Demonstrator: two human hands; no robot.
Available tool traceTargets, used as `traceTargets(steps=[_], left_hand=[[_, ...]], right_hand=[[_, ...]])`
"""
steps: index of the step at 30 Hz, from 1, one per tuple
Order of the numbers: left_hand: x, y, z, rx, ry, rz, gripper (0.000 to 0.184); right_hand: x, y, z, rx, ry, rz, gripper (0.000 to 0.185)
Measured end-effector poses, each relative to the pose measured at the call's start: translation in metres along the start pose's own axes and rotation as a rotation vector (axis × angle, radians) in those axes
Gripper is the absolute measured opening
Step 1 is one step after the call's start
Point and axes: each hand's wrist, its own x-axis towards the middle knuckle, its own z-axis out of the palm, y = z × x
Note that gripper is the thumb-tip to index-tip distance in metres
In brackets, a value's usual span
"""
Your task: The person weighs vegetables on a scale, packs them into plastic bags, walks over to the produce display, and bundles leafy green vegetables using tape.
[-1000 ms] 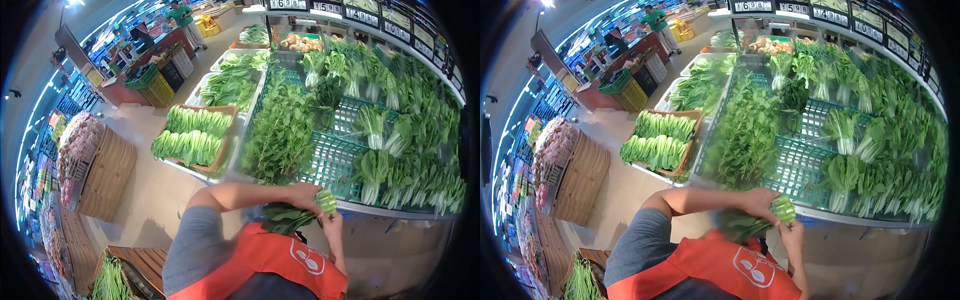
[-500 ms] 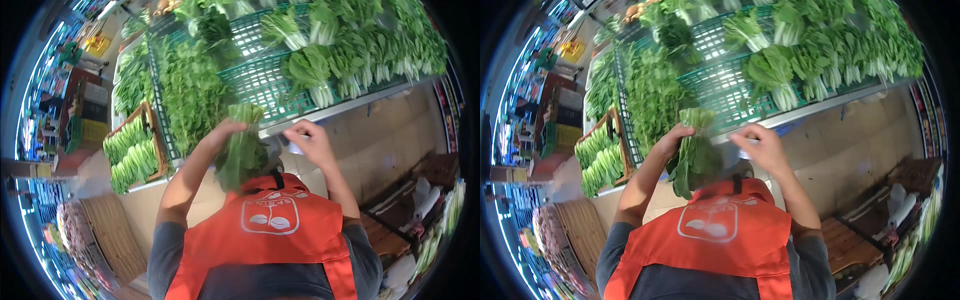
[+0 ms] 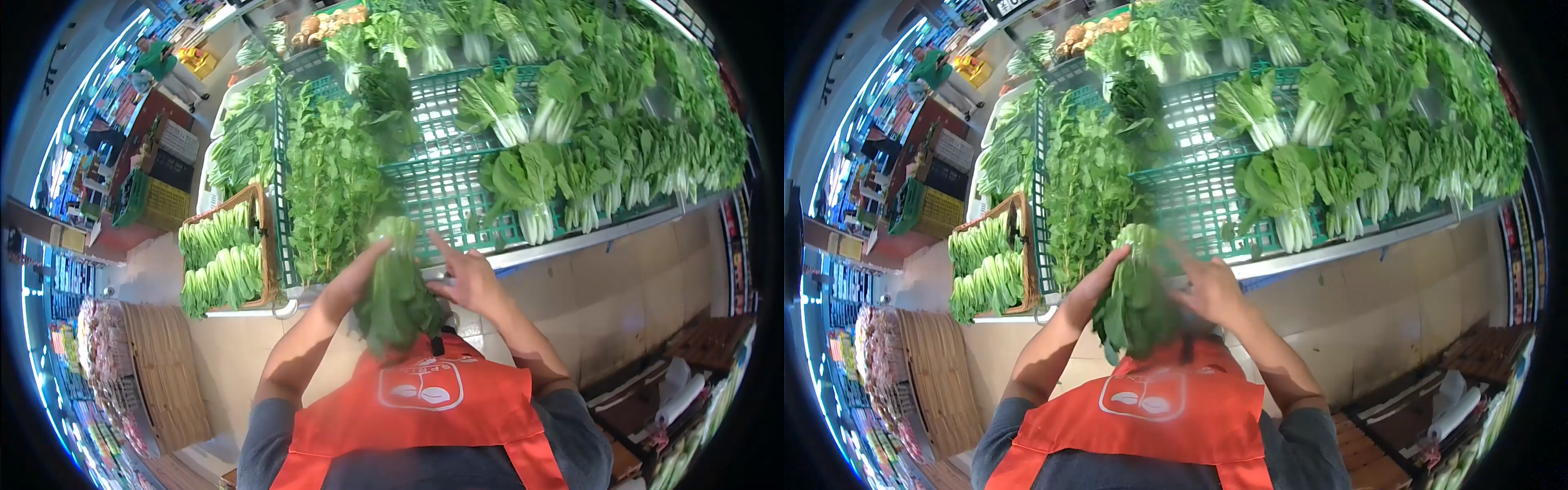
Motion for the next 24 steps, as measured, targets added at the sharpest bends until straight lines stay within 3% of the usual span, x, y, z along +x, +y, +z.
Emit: traceTargets(steps=[2, 3, 6, 7, 10, 12, 13, 14, 16, 18, 19, 20, 21, 22, 24], left_hand=[[0.000, 0.007, 0.012, -0.102, 0.004, 0.001, 0.054], [0.012, 0.010, 0.009, -0.184, 0.035, -0.038, 0.058], [0.026, 0.038, 0.003, 0.330, 0.095, -0.218, 0.050], [0.032, 0.043, -0.002, 0.495, 0.054, -0.135, 0.059], [0.044, 0.098, -0.005, 0.134, -0.245, -0.218, 0.071], [0.035, 0.145, 0.026, 0.154, -0.351, 0.021, 0.076], [0.045, 0.156, 0.021, 0.223, -0.148, 0.119, 0.069], [0.065, 0.168, 0.006, 0.291, -0.113, 0.115, 0.069], [0.094, 0.186, -0.008, 0.255, -0.031, 0.073, 0.072], [0.128, 0.176, -0.042, 0.183, 0.046, 0.239, 0.067], [0.136, 0.173, -0.042, 0.233, 0.225, 0.290, 0.068], [0.145, 0.170, -0.041, 0.280, 0.404, 0.341, 0.070], [0.158, 0.165, -0.042, 0.503, 0.603, 0.526, 0.074], [0.172, 0.162, -0.048, 0.670, 0.684, 0.586, 0.075], [0.189, 0.165, -0.052, 1.009, 0.845, 0.703, 0.077]], right_hand=[[0.011, -0.006, 0.010, -0.198, 0.042, -0.304, 0.082], [0.018, -0.016, 0.003, -0.259, -0.112, -0.249, 0.084], [0.035, -0.029, -0.007, -0.326, -0.134, -0.286, 0.081], [0.043, -0.035, -0.016, -0.309, -0.222, -0.200, 0.077], [0.075, -0.023, -0.031, 0.026, 0.075, -0.131, 0.071], [0.110, 0.004, -0.032, 0.359, 0.285, 0.080, 0.063], [0.130, 0.019, -0.047, 0.302, 0.317, 0.171, 0.064], [0.153, 0.031, -0.062, 0.246, 0.353, 0.261, 0.066], [0.201, 0.047, -0.075, 0.697, 0.507, 0.378, 0.071], [0.238, 0.060, -0.087, 0.776, 0.433, 0.490, 0.077], [0.252, 0.066, -0.089, 0.778, 0.357, 0.610, 0.078], [0.266, 0.084, -0.079, 0.655, 0.351, 0.670, 0.076], [0.283, 0.111, -0.062, 0.531, 0.343, 0.726, 0.074], [0.295, 0.127, -0.051, 0.407, 0.335, 0.779, 0.073], [0.304, 0.126, -0.041, 0.278, 0.212, 0.714, 0.088]])
